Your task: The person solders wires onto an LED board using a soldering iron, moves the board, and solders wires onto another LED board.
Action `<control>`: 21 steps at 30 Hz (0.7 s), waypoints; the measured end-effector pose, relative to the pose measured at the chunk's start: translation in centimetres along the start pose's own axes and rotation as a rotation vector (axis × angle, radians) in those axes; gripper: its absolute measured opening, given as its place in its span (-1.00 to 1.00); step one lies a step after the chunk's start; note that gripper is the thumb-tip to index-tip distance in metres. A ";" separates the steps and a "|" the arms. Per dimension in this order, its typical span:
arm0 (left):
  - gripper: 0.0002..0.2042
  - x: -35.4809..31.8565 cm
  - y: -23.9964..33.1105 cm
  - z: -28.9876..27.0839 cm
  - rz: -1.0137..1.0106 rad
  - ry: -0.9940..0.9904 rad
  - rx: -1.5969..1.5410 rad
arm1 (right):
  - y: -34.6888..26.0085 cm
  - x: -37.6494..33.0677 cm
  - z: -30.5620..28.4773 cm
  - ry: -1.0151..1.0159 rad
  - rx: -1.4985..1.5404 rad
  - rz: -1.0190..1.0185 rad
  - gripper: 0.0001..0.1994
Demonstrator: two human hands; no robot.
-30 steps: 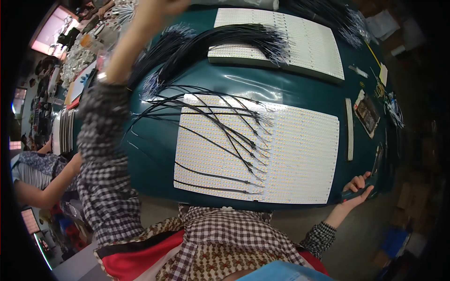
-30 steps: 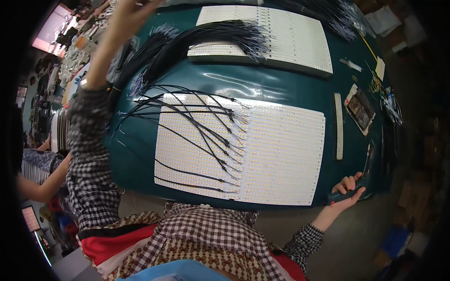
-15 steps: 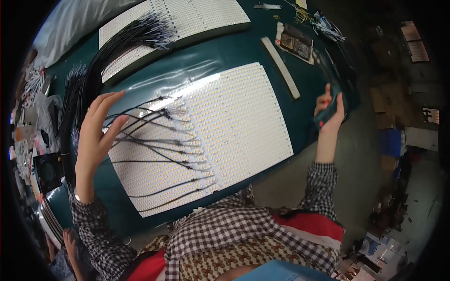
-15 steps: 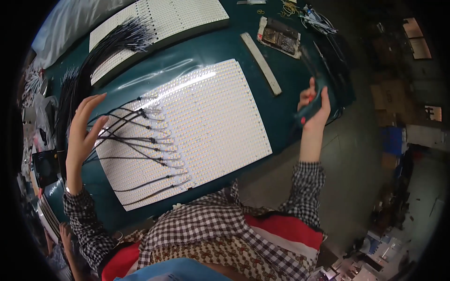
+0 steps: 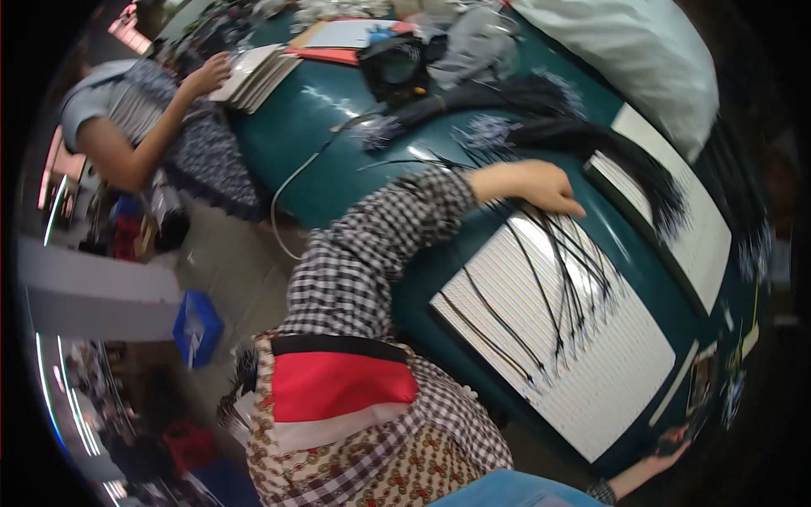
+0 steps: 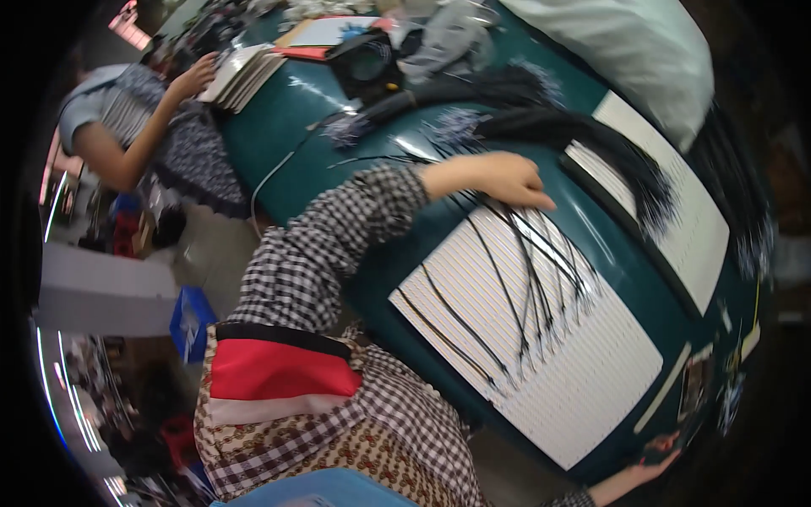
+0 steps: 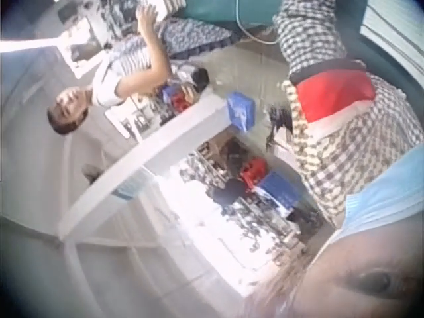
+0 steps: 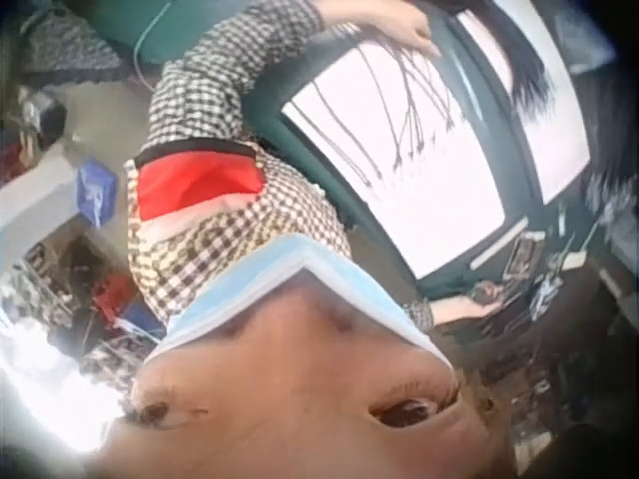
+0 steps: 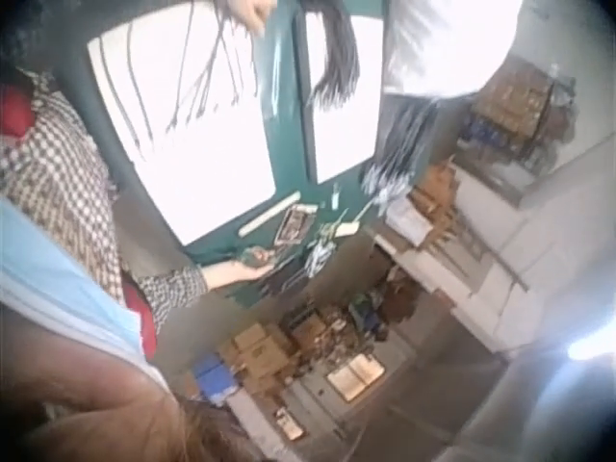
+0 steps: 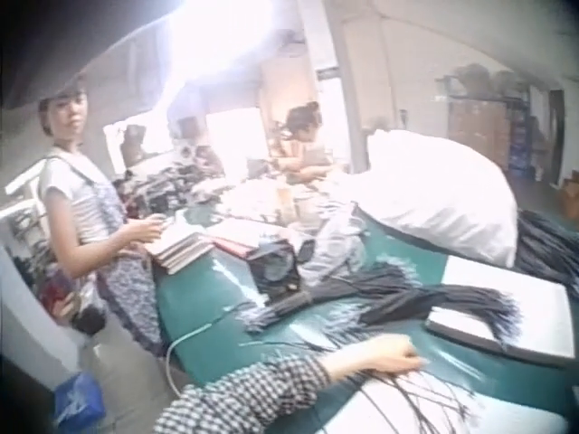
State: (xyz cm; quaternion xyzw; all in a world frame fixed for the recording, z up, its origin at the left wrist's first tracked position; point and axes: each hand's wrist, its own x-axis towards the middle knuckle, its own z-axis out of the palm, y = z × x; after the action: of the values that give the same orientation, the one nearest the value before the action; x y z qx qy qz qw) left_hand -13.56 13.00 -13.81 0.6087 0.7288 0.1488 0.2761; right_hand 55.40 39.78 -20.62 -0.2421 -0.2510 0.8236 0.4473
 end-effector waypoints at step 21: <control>-0.50 1.8 0.2 0.7 0.067 -0.003 -0.169 | 6.0 -0.7 9.1 0.382 -0.126 -0.507 -0.65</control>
State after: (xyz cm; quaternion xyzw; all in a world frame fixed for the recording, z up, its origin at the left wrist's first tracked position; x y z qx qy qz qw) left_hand -13.18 14.74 -14.70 0.6075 0.6925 0.2178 0.3225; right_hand 46.36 34.57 -17.37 -0.3494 -0.2655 0.6086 0.6611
